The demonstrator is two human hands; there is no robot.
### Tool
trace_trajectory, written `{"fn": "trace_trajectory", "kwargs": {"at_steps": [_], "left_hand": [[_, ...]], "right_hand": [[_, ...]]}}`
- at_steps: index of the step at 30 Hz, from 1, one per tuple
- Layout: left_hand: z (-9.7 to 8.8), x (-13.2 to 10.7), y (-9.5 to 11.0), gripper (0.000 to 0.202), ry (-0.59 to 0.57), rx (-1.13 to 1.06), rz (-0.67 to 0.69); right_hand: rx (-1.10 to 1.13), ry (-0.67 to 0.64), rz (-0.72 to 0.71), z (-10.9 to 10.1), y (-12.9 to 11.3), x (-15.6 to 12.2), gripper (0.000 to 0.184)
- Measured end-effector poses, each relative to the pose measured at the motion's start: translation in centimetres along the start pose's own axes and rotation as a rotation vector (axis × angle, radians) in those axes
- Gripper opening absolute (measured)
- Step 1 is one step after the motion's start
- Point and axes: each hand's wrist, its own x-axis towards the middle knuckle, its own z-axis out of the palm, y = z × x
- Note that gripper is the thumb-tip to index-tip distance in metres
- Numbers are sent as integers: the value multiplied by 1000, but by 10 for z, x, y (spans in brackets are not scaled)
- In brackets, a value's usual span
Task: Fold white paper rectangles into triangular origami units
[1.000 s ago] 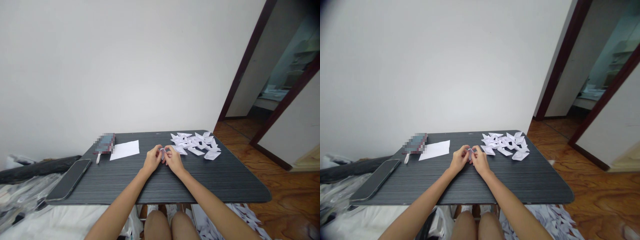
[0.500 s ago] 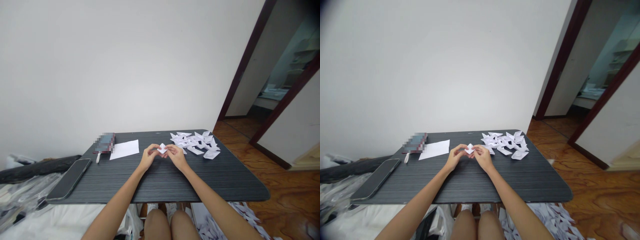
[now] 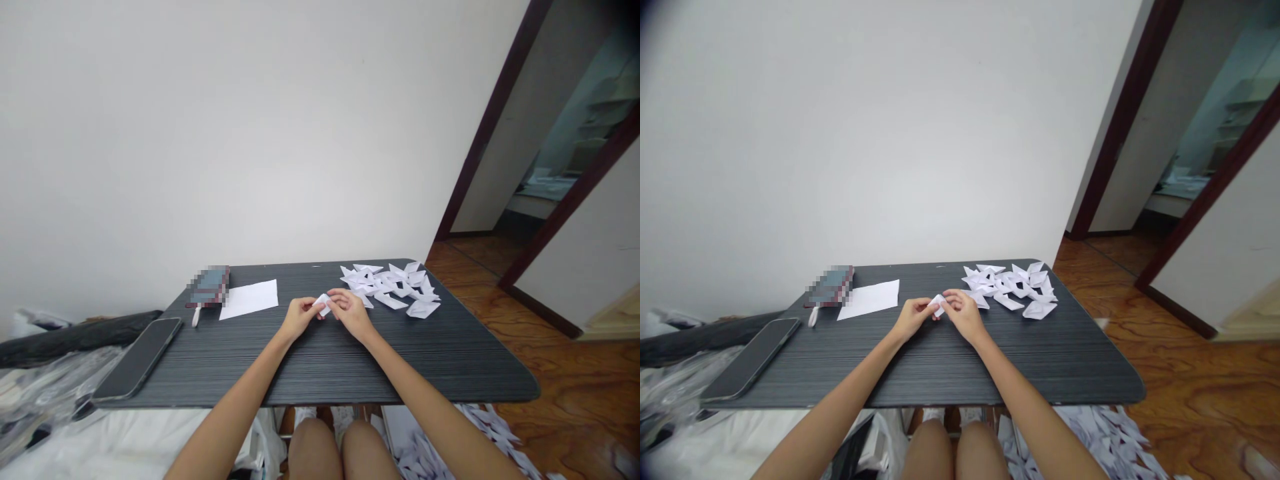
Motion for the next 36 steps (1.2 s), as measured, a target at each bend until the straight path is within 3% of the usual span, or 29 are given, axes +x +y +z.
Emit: {"fn": "trace_trajectory", "kwargs": {"at_steps": [3,9,14,21,30,32,36], "left_hand": [[2,-1,-1,28,-21,3,-3],[5,-2,-5,33,-148,59,-56],[7,-3,-3,37,-133,132,-43],[10,-8,4,54,-111,238,-122],[11,-11,10,45,-173,305,-88],[13,-11,10,36,-141,330,-59],[15,-12,12,27,41,550,120]], "right_hand": [[-22,-33,34,-1,0,1,22],[-21,50,52,-1,-2,0,22],[-18,42,103,0,-3,-1,23],[-161,-3,-14,-1,1,-2,25],[-296,30,-84,0,-3,-2,18],[-319,51,-117,1,-3,-2,16],[-364,46,-180,3,-3,-4,16]]}}
